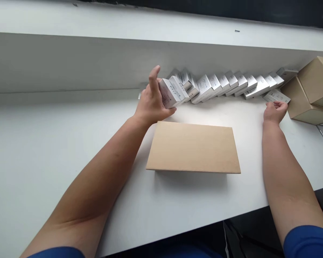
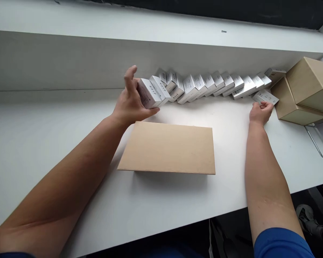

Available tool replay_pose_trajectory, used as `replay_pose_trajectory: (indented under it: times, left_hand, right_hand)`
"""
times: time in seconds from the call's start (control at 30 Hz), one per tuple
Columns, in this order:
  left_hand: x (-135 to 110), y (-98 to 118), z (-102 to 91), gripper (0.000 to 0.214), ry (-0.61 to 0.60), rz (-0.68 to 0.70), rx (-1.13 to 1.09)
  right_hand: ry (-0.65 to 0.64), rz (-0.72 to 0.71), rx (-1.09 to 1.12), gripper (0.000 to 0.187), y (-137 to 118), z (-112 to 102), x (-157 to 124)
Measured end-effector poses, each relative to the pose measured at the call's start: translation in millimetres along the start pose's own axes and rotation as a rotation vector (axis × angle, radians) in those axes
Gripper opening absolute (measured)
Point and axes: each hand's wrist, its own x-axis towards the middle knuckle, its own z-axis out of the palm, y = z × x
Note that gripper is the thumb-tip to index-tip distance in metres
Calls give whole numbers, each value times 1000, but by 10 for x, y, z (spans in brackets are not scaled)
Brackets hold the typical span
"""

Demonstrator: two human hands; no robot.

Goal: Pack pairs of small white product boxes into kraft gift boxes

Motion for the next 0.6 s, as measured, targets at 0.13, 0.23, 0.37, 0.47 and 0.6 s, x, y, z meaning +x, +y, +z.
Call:
replay_pose_trajectory:
  times: [0.13,0.23,0.37,0.47,0.6]
  left_hand:
    - [-35,339,-357,130,95,83,-226]
    - [-172,762,-612,114,223,182,-542]
    - [-504,1271,-727,72,240,169,-670]
    - [-784,1348,-686,77,205,76,-676]
    - [-1192,1165,-646,88,128,-51,-835]
  right_hand:
    - [89,26,80,25,-88,-35,-105]
    - [164,5,165,23,-212,-68,-222]
    - [223,-69,286,19,-547,-87,-440]
    - [164,-102,377,14,-950,-113,-732]
    - [-289,-317,575,34,-1602,-366,-1537]
